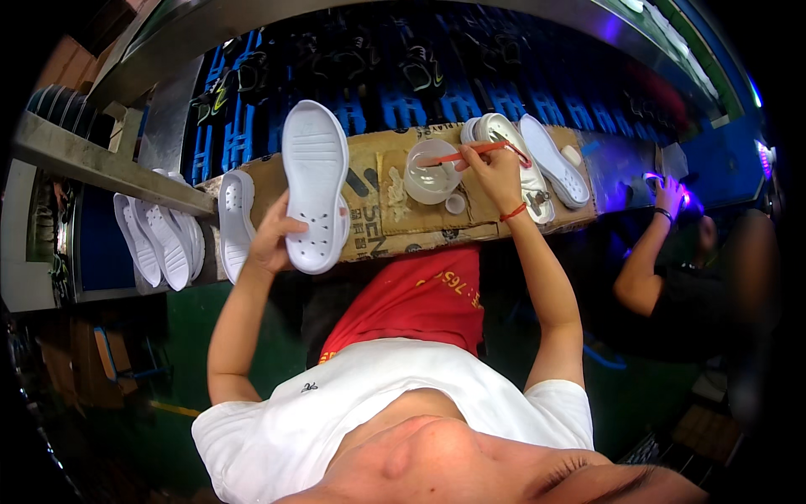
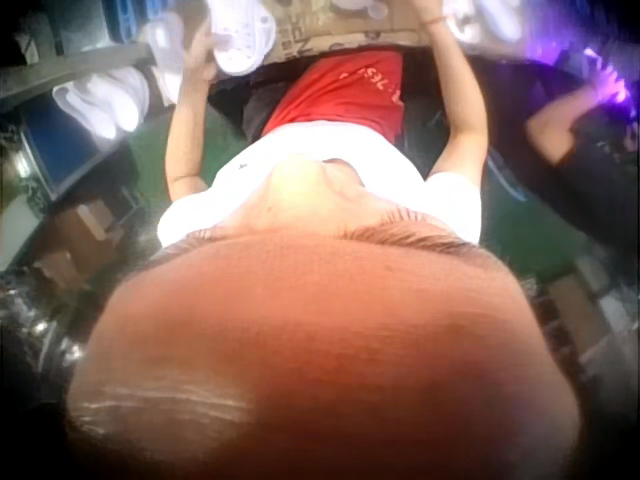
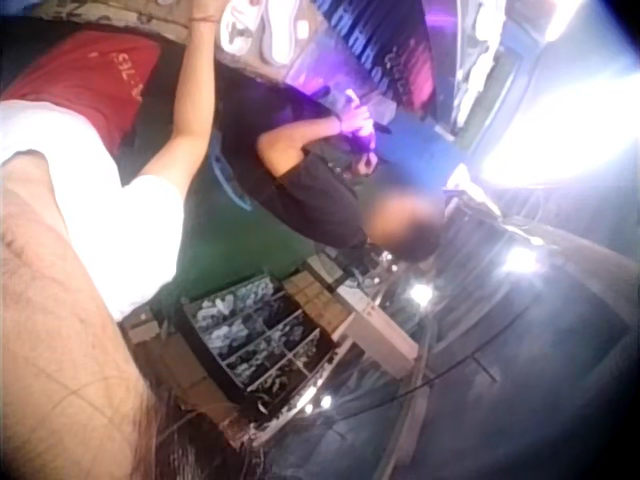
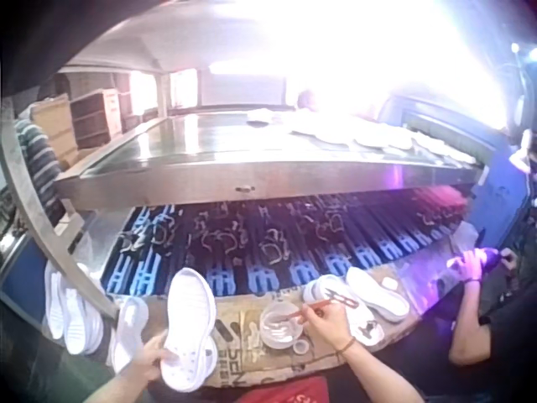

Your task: The person repeatedly picks up white shoe insoles, dips a brush into a small container of liquid, and applies the liquid to the insole surface. The person places each treated insole on a nearby stack and continues the process with the next insole.

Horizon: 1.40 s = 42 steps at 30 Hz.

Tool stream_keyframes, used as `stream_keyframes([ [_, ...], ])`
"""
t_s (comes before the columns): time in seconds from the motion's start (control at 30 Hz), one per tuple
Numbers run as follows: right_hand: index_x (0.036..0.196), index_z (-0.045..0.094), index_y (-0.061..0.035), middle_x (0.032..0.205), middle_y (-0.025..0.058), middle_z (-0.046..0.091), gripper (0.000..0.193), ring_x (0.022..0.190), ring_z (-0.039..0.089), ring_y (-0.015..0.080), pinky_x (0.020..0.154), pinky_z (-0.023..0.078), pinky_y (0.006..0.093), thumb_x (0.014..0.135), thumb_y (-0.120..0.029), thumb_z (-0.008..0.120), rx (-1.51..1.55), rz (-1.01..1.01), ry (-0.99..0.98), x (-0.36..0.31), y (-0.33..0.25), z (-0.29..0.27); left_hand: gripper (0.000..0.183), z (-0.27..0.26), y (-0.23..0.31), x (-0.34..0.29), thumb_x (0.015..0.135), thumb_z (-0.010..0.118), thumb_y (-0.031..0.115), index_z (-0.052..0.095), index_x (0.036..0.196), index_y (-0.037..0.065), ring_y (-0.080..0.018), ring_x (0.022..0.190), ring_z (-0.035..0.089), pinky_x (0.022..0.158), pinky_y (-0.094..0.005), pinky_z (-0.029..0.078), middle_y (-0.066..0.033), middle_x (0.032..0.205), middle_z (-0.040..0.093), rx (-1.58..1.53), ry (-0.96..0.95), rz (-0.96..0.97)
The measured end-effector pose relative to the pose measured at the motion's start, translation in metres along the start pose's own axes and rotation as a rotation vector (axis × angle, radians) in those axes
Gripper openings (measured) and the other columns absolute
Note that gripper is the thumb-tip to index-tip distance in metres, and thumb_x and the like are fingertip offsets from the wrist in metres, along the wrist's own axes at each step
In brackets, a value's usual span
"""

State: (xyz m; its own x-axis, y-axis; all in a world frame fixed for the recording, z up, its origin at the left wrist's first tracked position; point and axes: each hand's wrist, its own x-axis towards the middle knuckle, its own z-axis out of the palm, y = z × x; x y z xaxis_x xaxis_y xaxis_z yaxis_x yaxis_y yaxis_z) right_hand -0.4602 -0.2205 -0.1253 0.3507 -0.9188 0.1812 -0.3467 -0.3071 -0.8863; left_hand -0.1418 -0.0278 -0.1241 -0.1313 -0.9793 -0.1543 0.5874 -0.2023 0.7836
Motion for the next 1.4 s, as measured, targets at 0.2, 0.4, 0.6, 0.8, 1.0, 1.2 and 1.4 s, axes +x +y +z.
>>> stream_keyframes([
  [0.2, 0.089, 0.071, 0.0041, 0.071, 0.0076, 0.070, 0.020, 0.066, 0.064, 0.0111, 0.062, 0.049, 0.0231, 0.089, -0.013, 0.061, 0.013, -0.012, -0.044, -0.004, 0.007, -0.018, 0.058, 0.029, -0.018, -0.003, 0.096, 0.030, 0.031, 0.032, 0.140, -0.006, -0.0399, 0.119, 0.051, 0.102, -0.0467, 0.041, -0.0273, 0.136, 0.044, -0.439, -0.048, -0.055],
  [0.4, 0.095, 0.068, 0.0054, 0.070, 0.0059, 0.068, 0.021, 0.067, 0.056, 0.0065, 0.063, 0.041, 0.0212, 0.090, -0.014, 0.062, 0.283, -0.026, 0.000, -0.013, -0.053, -0.035, 0.055, 0.016, -0.020, -0.015, 0.098, 0.025, 0.028, 0.031, 0.141, -0.005, -0.0381, 0.120, 0.051, 0.102, -0.0461, 0.042, -0.0263, 0.135, 0.045, -0.395, 0.011, -0.069],
  [0.6, 0.095, 0.068, 0.0046, 0.071, 0.0065, 0.068, 0.020, 0.067, 0.056, 0.0076, 0.065, 0.041, 0.0224, 0.091, -0.014, 0.062, 0.218, 0.040, -0.076, -0.012, -0.021, -0.034, 0.055, 0.023, -0.021, -0.012, 0.097, 0.026, 0.029, 0.033, 0.140, -0.005, -0.0420, 0.119, 0.051, 0.100, -0.0574, 0.041, -0.0261, 0.135, 0.045, -0.434, -0.113, -0.104],
  [0.8, 0.096, 0.068, 0.0050, 0.071, 0.0072, 0.068, 0.019, 0.069, 0.055, 0.0079, 0.068, 0.042, 0.0223, 0.091, -0.012, 0.060, 0.349, -0.023, 0.029, -0.018, -0.061, -0.042, 0.057, 0.020, -0.029, -0.020, 0.096, 0.029, 0.032, 0.032, 0.141, -0.004, -0.0440, 0.117, 0.052, 0.100, -0.0592, 0.040, -0.0265, 0.137, 0.043, -0.448, -0.017, -0.168],
  [1.0, 0.097, 0.068, 0.0039, 0.071, 0.0066, 0.068, 0.020, 0.068, 0.055, 0.0083, 0.066, 0.041, 0.0222, 0.091, -0.013, 0.060, 0.207, 0.055, -0.055, -0.014, -0.025, -0.036, 0.058, 0.025, -0.030, -0.020, 0.095, 0.031, 0.032, 0.031, 0.142, -0.002, -0.0439, 0.118, 0.051, 0.100, -0.0589, 0.040, -0.0264, 0.138, 0.041, -0.422, -0.037, -0.188],
  [1.2, 0.097, 0.068, 0.0052, 0.071, 0.0074, 0.068, 0.020, 0.069, 0.057, 0.0085, 0.066, 0.042, 0.0225, 0.091, -0.012, 0.060, 0.414, 0.002, 0.050, -0.018, -0.055, -0.034, 0.058, 0.017, -0.036, -0.020, 0.095, 0.032, 0.032, 0.032, 0.142, -0.003, -0.0443, 0.118, 0.051, 0.100, -0.0601, 0.039, -0.0254, 0.139, 0.042, -0.445, -0.091, -0.165],
  [1.4, 0.096, 0.069, 0.0042, 0.072, 0.0064, 0.069, 0.023, 0.066, 0.051, 0.0064, 0.063, 0.037, 0.0211, 0.092, -0.016, 0.059, 0.340, 0.036, -0.003, -0.021, -0.030, -0.029, 0.058, 0.016, -0.040, -0.018, 0.094, 0.034, 0.031, 0.031, 0.142, -0.003, -0.0451, 0.120, 0.048, 0.102, -0.0606, 0.037, -0.0244, 0.139, 0.042, -0.413, -0.068, -0.176],
])
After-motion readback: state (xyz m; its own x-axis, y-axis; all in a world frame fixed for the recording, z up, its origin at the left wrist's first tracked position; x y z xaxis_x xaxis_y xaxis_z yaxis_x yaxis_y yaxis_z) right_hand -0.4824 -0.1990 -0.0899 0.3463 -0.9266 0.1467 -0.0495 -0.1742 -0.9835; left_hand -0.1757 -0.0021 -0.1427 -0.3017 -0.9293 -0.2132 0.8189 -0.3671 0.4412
